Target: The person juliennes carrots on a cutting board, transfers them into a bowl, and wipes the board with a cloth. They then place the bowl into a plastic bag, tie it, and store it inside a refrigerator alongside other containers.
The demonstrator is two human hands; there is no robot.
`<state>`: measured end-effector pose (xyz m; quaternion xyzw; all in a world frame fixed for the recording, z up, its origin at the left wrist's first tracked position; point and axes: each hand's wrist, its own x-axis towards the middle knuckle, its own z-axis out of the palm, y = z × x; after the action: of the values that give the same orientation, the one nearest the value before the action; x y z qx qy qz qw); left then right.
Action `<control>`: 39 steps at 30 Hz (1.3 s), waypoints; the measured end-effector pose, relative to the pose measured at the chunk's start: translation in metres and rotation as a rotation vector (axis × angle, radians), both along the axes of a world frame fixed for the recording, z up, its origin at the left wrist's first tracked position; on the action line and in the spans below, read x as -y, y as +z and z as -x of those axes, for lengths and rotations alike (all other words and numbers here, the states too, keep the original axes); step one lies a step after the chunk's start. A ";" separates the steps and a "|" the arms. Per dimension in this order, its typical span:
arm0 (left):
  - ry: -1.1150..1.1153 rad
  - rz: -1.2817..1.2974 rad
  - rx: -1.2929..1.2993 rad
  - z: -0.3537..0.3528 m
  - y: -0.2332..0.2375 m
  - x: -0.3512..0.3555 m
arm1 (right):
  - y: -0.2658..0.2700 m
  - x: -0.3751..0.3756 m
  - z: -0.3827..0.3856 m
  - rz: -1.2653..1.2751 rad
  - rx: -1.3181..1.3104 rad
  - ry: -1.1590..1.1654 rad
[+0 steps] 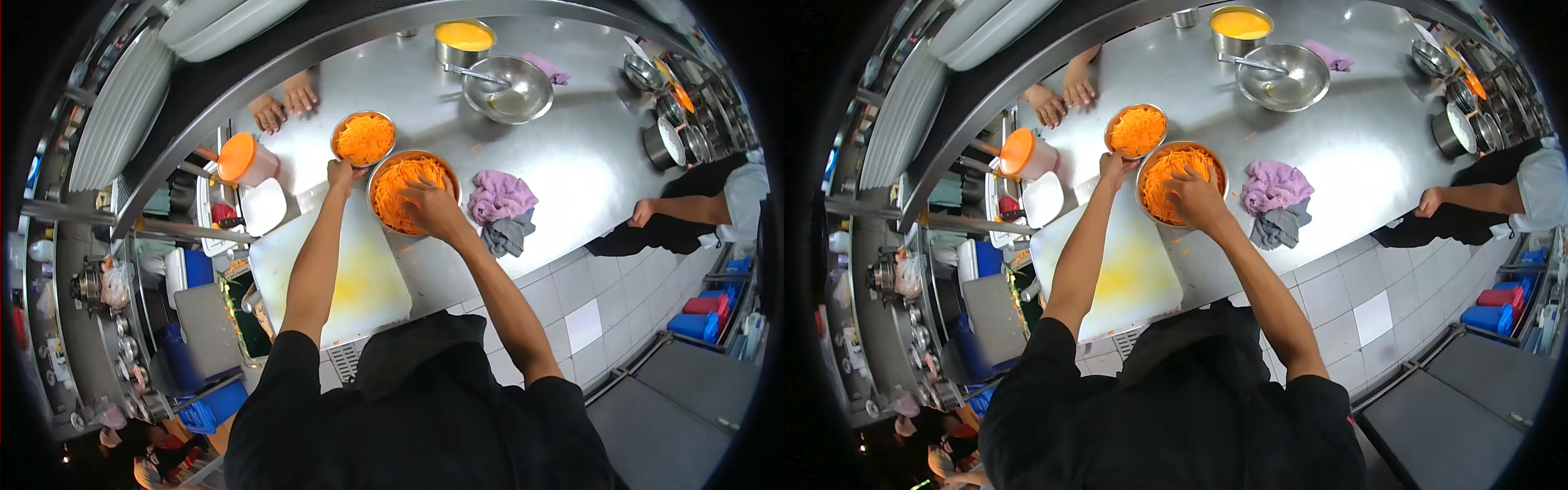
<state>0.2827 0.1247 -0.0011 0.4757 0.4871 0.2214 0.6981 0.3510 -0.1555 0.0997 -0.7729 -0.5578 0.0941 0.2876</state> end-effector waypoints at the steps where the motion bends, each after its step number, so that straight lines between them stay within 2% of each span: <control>1: 0.061 -0.076 0.008 -0.006 0.010 0.003 | 0.008 0.008 -0.006 -0.087 -0.057 -0.037; 2: 0.074 -0.143 0.005 -0.008 0.021 0.004 | 0.015 0.017 -0.011 -0.094 -0.063 -0.061; 4: 0.001 -0.299 0.046 -0.002 0.027 -0.006 | 0.035 0.044 -0.015 -0.192 -0.411 -0.275; 6: -0.113 -0.311 0.109 0.001 0.068 0.002 | 0.052 0.067 -0.013 -0.275 -0.486 -0.344; 8: -0.268 -0.369 0.107 -0.001 0.115 0.028 | 0.069 0.096 -0.005 -0.359 -0.672 -0.412; 9: -0.365 -0.385 0.175 -0.002 0.129 0.043 | 0.070 0.108 0.002 -0.388 -0.677 -0.486; 11: -0.492 -0.361 0.212 -0.009 0.166 0.106 | 0.068 0.135 0.014 -0.461 -0.904 -0.531; 13: -0.669 -0.313 0.179 -0.020 0.174 0.157 | 0.062 0.165 0.027 -0.517 -1.069 -0.599; 16: -0.959 -0.261 0.167 -0.046 0.153 0.228 | 0.039 0.214 0.049 -0.700 -1.100 -0.755; 18: -1.228 -0.166 0.022 -0.061 0.139 0.279 | 0.020 0.250 0.058 -0.666 -1.128 -0.948; 19: -1.282 -0.159 0.013 -0.066 0.128 0.298 | 0.007 0.265 0.064 -0.694 -1.129 -0.999; 21: -1.441 -0.179 -0.097 -0.082 0.102 0.343 | -0.023 0.306 0.076 -0.864 -1.281 -1.103; 22: -1.477 -0.181 -0.119 -0.093 0.084 0.363 | -0.034 0.321 0.078 -0.913 -1.249 -1.202; 24: -1.713 -0.113 -0.214 -0.113 0.050 0.396 | -0.056 0.356 0.076 -0.930 -1.305 -1.317; 27: -1.805 -0.111 -0.267 -0.148 0.013 0.485 | -0.117 0.425 0.069 -0.960 -1.287 -1.474; 29: -1.861 -0.129 -0.270 -0.191 -0.029 0.538 | -0.165 0.463 0.057 -1.063 -1.255 -1.605; 32: -1.737 -0.149 -0.314 -0.265 -0.124 0.609 | -0.248 0.524 0.024 -0.957 -1.154 -1.765; 35: -1.440 -0.092 -0.509 -0.332 -0.251 0.654 | -0.355 0.570 -0.025 -0.871 -1.149 -1.800; 36: -1.404 -0.135 -0.504 -0.351 -0.290 0.661 | -0.367 0.585 -0.054 -0.732 -1.120 -1.807; 37: -1.375 -0.163 -0.500 -0.363 -0.330 0.670 | -0.405 0.588 -0.069 -0.877 -1.101 -1.768; 39: -1.004 -0.045 -0.476 -0.389 -0.398 0.682 | -0.465 0.592 -0.104 -1.007 -1.219 -1.702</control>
<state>0.6712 -0.5572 -0.3987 0.7012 0.3400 -0.2415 0.5782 0.4550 -0.7473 -0.3657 -0.5230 0.3984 -0.0056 0.7535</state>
